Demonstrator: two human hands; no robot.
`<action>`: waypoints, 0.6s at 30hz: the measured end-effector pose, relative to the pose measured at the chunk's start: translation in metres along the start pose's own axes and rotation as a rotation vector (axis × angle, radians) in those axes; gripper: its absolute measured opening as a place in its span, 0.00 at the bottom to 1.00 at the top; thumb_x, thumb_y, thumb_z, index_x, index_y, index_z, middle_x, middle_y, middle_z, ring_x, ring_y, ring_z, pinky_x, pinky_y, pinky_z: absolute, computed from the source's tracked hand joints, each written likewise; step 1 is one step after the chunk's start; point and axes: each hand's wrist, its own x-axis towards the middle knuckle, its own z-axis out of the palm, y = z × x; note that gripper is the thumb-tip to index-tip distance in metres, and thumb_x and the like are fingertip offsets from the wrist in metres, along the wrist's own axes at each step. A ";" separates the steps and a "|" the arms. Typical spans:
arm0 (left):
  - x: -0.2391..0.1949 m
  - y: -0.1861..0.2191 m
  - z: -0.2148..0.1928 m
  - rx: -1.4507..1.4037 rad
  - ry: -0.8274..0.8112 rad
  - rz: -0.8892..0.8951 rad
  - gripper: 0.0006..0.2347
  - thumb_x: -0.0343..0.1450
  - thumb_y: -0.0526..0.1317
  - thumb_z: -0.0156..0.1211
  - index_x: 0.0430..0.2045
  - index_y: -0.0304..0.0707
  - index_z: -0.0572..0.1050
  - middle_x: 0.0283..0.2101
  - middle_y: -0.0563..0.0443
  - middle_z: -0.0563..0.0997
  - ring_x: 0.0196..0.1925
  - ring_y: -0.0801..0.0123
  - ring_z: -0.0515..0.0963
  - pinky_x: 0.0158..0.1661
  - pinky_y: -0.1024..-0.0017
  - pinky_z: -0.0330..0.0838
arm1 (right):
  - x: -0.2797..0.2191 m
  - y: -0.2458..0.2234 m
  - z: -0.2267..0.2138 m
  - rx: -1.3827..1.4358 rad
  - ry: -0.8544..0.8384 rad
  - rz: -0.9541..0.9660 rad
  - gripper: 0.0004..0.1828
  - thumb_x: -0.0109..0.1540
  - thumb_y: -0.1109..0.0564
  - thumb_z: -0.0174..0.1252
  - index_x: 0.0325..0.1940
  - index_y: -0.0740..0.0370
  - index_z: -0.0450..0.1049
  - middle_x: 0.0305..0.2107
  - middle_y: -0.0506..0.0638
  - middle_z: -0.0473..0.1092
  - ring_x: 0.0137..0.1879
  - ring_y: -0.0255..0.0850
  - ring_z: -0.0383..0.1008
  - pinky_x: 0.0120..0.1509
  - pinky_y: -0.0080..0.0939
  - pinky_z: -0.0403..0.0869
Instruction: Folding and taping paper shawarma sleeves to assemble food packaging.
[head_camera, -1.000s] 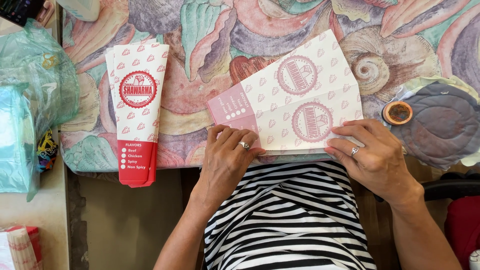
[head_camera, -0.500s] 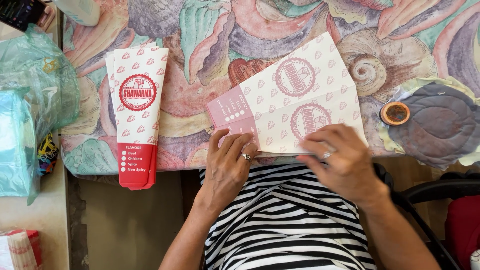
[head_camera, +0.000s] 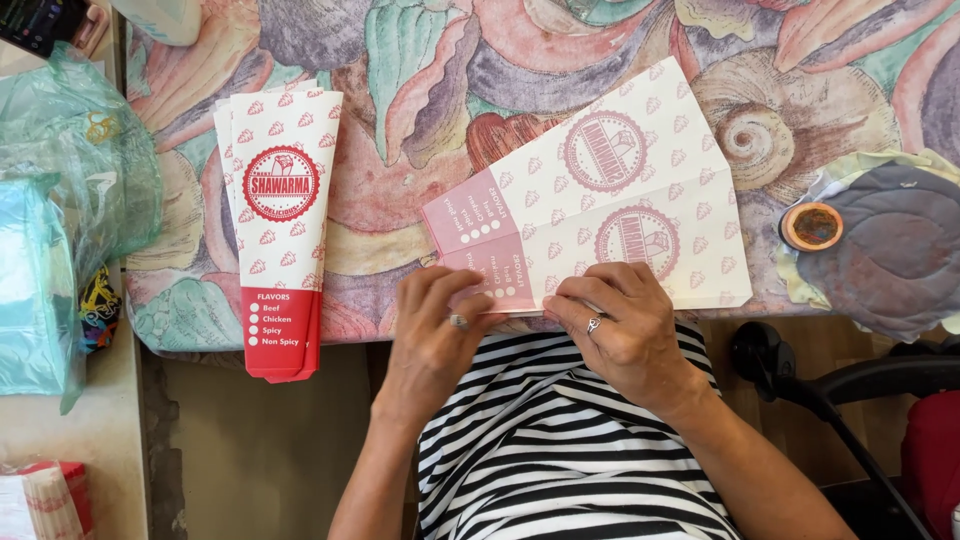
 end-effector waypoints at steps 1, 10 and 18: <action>-0.001 -0.003 -0.004 -0.002 -0.003 0.002 0.06 0.71 0.39 0.68 0.31 0.38 0.78 0.42 0.45 0.81 0.45 0.51 0.78 0.51 0.53 0.71 | 0.001 0.000 0.000 -0.001 0.001 0.003 0.04 0.63 0.61 0.65 0.34 0.55 0.81 0.33 0.45 0.75 0.40 0.42 0.72 0.46 0.42 0.71; -0.010 -0.008 -0.011 -0.159 0.085 -0.257 0.07 0.65 0.38 0.75 0.25 0.37 0.80 0.37 0.47 0.79 0.42 0.55 0.77 0.44 0.64 0.75 | 0.001 -0.001 0.001 0.004 -0.012 -0.005 0.04 0.61 0.63 0.66 0.33 0.57 0.81 0.32 0.46 0.73 0.40 0.43 0.71 0.46 0.43 0.70; -0.004 -0.003 -0.015 -0.223 0.051 -0.444 0.07 0.68 0.39 0.72 0.23 0.35 0.82 0.36 0.48 0.75 0.41 0.60 0.75 0.44 0.69 0.76 | 0.006 -0.001 0.002 0.184 -0.040 0.207 0.06 0.62 0.62 0.66 0.30 0.61 0.82 0.23 0.47 0.68 0.31 0.43 0.67 0.40 0.39 0.72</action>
